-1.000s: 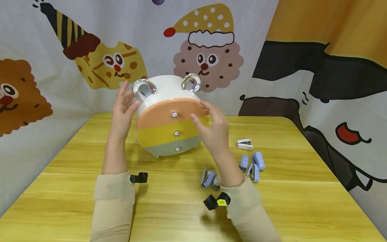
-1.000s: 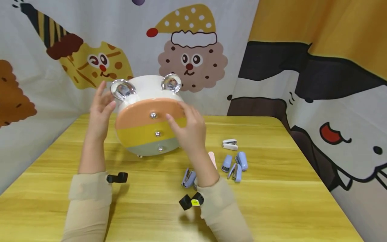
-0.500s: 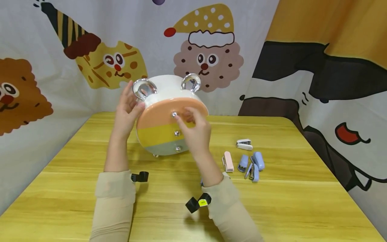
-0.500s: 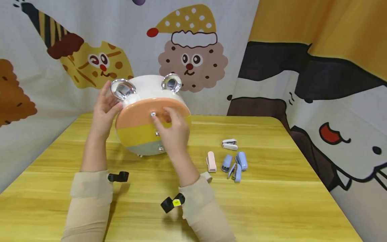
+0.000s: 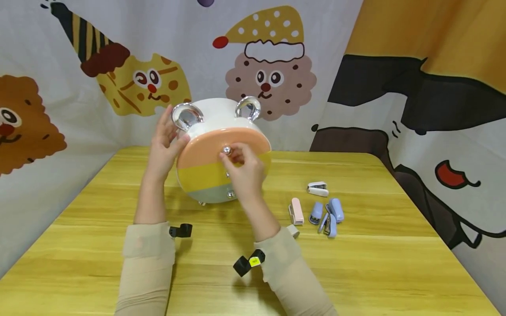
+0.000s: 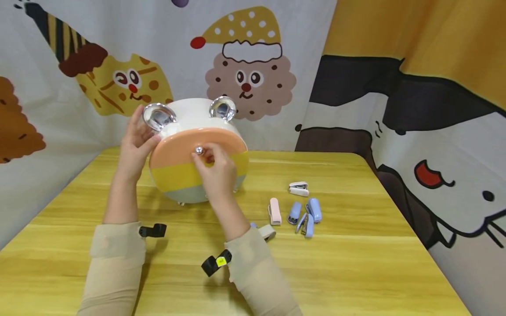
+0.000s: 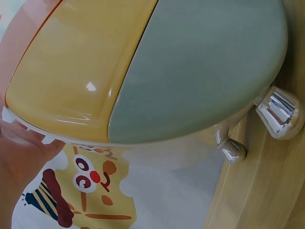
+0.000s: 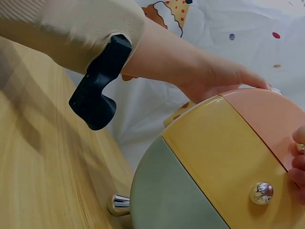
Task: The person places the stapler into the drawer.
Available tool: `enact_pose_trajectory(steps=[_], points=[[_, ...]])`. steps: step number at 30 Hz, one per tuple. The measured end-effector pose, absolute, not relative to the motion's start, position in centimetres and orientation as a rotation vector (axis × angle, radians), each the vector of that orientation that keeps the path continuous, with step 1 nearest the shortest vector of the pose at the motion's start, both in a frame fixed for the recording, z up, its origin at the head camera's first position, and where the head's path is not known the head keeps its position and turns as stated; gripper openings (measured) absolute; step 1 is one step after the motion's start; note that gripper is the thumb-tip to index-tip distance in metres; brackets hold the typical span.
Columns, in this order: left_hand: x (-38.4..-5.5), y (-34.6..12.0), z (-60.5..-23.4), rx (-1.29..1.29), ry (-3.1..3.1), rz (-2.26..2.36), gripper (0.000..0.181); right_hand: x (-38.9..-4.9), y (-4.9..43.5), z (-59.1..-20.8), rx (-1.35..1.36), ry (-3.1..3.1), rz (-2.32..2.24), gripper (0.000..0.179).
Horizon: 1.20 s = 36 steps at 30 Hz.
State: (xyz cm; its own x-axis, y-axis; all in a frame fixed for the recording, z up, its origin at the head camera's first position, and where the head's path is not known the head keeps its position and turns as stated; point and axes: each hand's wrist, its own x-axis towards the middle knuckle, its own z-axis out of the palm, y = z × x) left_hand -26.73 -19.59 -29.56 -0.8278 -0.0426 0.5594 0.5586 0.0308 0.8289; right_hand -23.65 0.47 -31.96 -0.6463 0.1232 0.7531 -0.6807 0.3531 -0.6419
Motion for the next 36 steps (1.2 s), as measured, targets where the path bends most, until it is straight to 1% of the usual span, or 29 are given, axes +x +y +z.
enact_pose_trajectory(steps=[11,36], points=[[-26.9,-19.7,-29.8,-0.564,-1.868,-1.871,0.076,-23.6,0.4,-32.2,0.511,-1.834,1.396,0.020],[-26.8,-19.7,-29.8,-0.562,-1.894,-1.883,0.078,-20.0,2.6,-32.1,0.608,-1.823,1.295,0.019]])
